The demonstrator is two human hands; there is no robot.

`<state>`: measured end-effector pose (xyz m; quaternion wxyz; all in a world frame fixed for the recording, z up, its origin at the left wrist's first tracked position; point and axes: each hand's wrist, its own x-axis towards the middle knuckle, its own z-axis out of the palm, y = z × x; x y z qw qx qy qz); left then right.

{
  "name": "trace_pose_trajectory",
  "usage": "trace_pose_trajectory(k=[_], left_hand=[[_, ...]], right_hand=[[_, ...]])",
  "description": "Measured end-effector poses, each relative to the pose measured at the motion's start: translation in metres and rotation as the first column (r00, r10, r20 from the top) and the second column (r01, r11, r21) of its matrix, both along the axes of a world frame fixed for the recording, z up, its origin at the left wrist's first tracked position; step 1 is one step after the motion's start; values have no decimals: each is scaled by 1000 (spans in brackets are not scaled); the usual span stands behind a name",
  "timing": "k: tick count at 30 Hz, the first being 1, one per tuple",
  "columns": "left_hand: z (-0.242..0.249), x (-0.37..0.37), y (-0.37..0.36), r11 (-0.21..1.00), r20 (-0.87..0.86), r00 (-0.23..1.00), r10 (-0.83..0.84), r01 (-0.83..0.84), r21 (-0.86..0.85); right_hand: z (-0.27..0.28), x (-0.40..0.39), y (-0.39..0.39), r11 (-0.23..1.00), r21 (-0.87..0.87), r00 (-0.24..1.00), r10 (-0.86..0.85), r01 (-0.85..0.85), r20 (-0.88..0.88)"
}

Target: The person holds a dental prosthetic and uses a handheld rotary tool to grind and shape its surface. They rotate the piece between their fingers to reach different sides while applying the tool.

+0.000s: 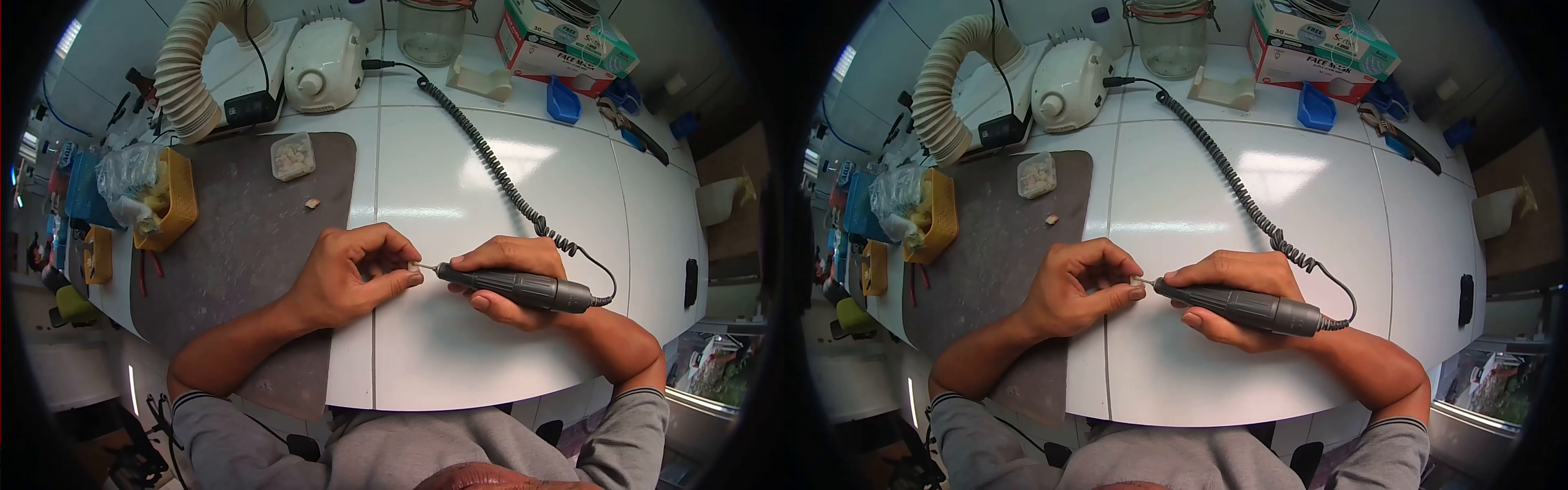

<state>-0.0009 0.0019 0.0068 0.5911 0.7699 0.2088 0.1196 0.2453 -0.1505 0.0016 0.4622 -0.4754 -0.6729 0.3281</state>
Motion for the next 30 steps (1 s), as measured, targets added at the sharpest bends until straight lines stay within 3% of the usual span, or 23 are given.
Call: trace_pose_trajectory(k=[5,11,30], left_hand=[[3,1,0,1000,-7,1000,-8,8,9],[2,1,0,995,-8,1000,-7,6,-98],[2,0,0,999,2,999,-35,35,-34]], right_hand=[[1,2,2,999,12,999,32,-32,14],[2,2,1,999,-4,999,33,-33,6],[3,0,2,998,-35,999,43,-43,-3]])
